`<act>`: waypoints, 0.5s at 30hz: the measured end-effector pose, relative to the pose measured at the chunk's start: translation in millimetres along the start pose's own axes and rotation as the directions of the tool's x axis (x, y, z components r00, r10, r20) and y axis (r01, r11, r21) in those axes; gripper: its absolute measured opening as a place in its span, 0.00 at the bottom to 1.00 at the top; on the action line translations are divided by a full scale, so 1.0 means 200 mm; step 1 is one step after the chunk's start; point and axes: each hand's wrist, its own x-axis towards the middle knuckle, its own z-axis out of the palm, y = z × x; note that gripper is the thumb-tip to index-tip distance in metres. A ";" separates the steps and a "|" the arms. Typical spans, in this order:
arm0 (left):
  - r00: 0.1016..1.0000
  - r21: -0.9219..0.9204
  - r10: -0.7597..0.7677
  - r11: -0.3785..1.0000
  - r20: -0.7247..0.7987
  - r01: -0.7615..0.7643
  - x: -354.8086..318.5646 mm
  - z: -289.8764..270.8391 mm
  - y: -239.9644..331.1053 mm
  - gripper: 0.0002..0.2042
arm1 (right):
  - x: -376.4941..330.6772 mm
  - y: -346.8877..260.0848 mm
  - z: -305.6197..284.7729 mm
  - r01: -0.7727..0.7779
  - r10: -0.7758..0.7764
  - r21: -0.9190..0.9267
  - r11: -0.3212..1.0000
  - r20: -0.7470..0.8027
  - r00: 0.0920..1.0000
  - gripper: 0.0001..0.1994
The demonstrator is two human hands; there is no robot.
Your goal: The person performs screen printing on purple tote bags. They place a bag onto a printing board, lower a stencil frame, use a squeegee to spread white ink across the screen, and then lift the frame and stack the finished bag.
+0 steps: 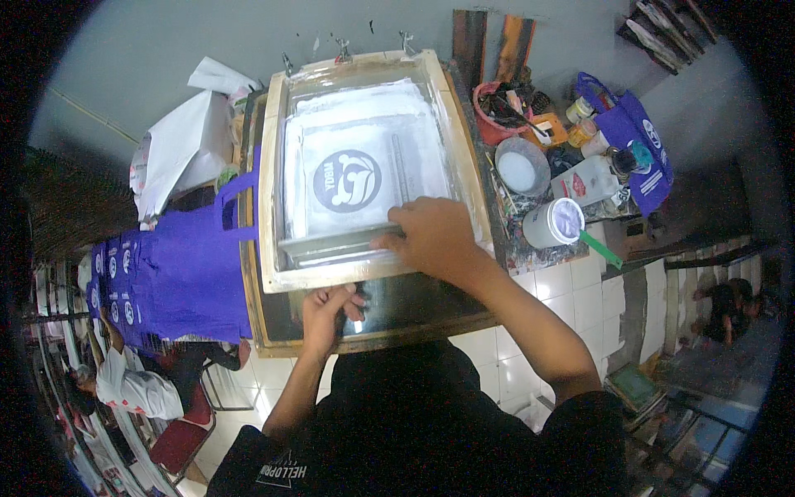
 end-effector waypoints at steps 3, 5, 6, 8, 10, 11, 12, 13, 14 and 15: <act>1.000 -0.054 -0.003 0.999 -0.021 0.002 0.01 0.00 -0.03 0.10 | 0.06 0.06 0.06 0.048 -0.050 -0.039 0.998 -0.061 0.997 0.22; 1.000 -0.066 -0.010 0.998 -0.028 0.008 0.01 -0.01 -0.04 0.10 | 0.12 0.10 0.10 0.105 -0.107 -0.024 0.994 -0.094 0.990 0.23; 1.000 -0.052 -0.011 0.999 -0.023 0.010 0.00 -0.01 -0.05 0.10 | 0.18 0.13 0.11 0.074 -0.075 -0.007 0.997 -0.057 0.996 0.24; 1.000 -0.044 -0.018 0.999 -0.005 0.018 0.00 -0.02 -0.03 0.10 | 0.34 0.23 0.14 0.065 -0.068 -0.063 0.996 -0.057 0.996 0.25; 0.999 -0.044 -0.034 0.998 -0.016 0.033 0.00 0.00 0.01 0.09 | 0.51 0.34 0.18 0.064 -0.073 -0.103 0.993 -0.085 0.994 0.27; 0.999 -0.044 -0.043 0.998 -0.021 0.042 0.00 0.00 0.02 0.09 | 0.61 0.39 0.19 0.068 -0.082 -0.120 0.990 -0.117 0.990 0.27; 0.998 -0.043 -0.061 0.997 0.031 0.063 0.00 -0.02 0.02 0.08 | 0.70 0.46 0.20 0.057 -0.073 -0.126 0.990 -0.132 0.988 0.29; 0.990 -0.110 -0.135 0.984 0.050 0.139 0.01 -0.04 0.04 0.10 | 0.78 0.52 0.21 0.044 -0.064 -0.132 0.990 -0.148 0.987 0.30; 0.976 -0.178 -0.207 0.960 0.067 0.216 0.00 -0.04 0.09 0.14 | 0.86 0.55 0.20 -0.002 -0.010 -0.121 0.993 -0.097 0.995 0.31; 0.957 -0.248 -0.274 0.925 0.092 0.289 0.00 -0.04 0.12 0.18 | 0.94 0.57 0.17 -0.047 0.042 -0.116 0.992 -0.044 0.998 0.32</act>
